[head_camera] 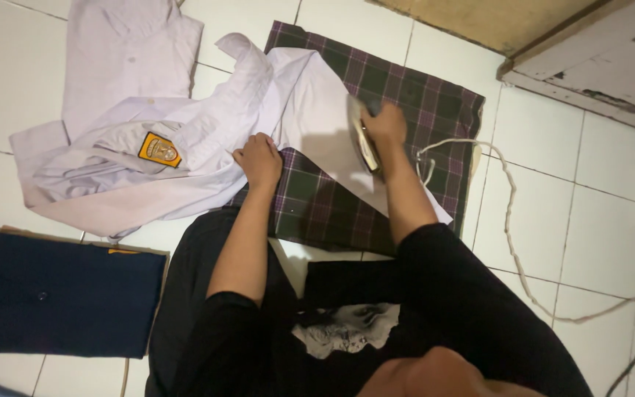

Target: Ironing a white long-sleeved shirt on a tiled floor.

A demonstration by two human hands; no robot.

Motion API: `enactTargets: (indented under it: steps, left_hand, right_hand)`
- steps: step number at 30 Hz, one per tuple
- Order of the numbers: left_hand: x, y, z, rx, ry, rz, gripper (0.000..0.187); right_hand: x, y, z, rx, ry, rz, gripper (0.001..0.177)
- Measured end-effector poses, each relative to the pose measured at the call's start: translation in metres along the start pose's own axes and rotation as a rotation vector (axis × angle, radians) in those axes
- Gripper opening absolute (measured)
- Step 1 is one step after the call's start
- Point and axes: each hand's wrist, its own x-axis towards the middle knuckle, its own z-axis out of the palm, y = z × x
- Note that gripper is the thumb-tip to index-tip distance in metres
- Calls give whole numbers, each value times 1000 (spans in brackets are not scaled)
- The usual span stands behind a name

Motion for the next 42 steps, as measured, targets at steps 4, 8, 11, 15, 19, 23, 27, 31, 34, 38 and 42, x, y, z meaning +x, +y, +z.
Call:
enactTargets:
  steps: [4, 8, 11, 15, 19, 23, 27, 31, 34, 38, 42]
  left_hand:
    - [4, 2, -1, 18, 28, -34, 3]
    - [0, 6, -5, -10, 55, -35, 5]
    - [4, 4, -1, 10, 63, -34, 5]
    - [4, 2, -3, 24, 30, -23, 4]
    - [2, 0, -3, 15, 29, -40, 5]
    - [5, 0, -2, -15, 58, 1, 4]
    - [0, 0, 1, 4, 31, -50, 5]
    - [-3, -2, 3, 27, 36, -39, 5]
    - [3, -2, 2, 39, 28, -50, 7]
    - [1, -6, 4, 28, 53, -22, 7]
    - [5, -6, 5, 4, 12, -49, 6]
  right_hand:
    - [-8, -9, 42, 4, -239, -183, 33]
    - [-7, -47, 51, -66, -97, -238, 44]
    - [22, -62, 55, -79, -144, -175, 46]
    - [52, -60, 60, -97, -85, -332, 45]
    - [67, -66, 57, -49, -2, -214, 45]
    - [37, -66, 53, -67, -187, -137, 49]
    - [-21, -52, 58, -94, -243, -222, 45]
    - [-32, -46, 56, -98, -293, -326, 42]
    - [25, -37, 73, -105, -192, -257, 41]
    - [73, -37, 49, -140, -72, -148, 48]
    - [88, -33, 50, -153, -38, -159, 51]
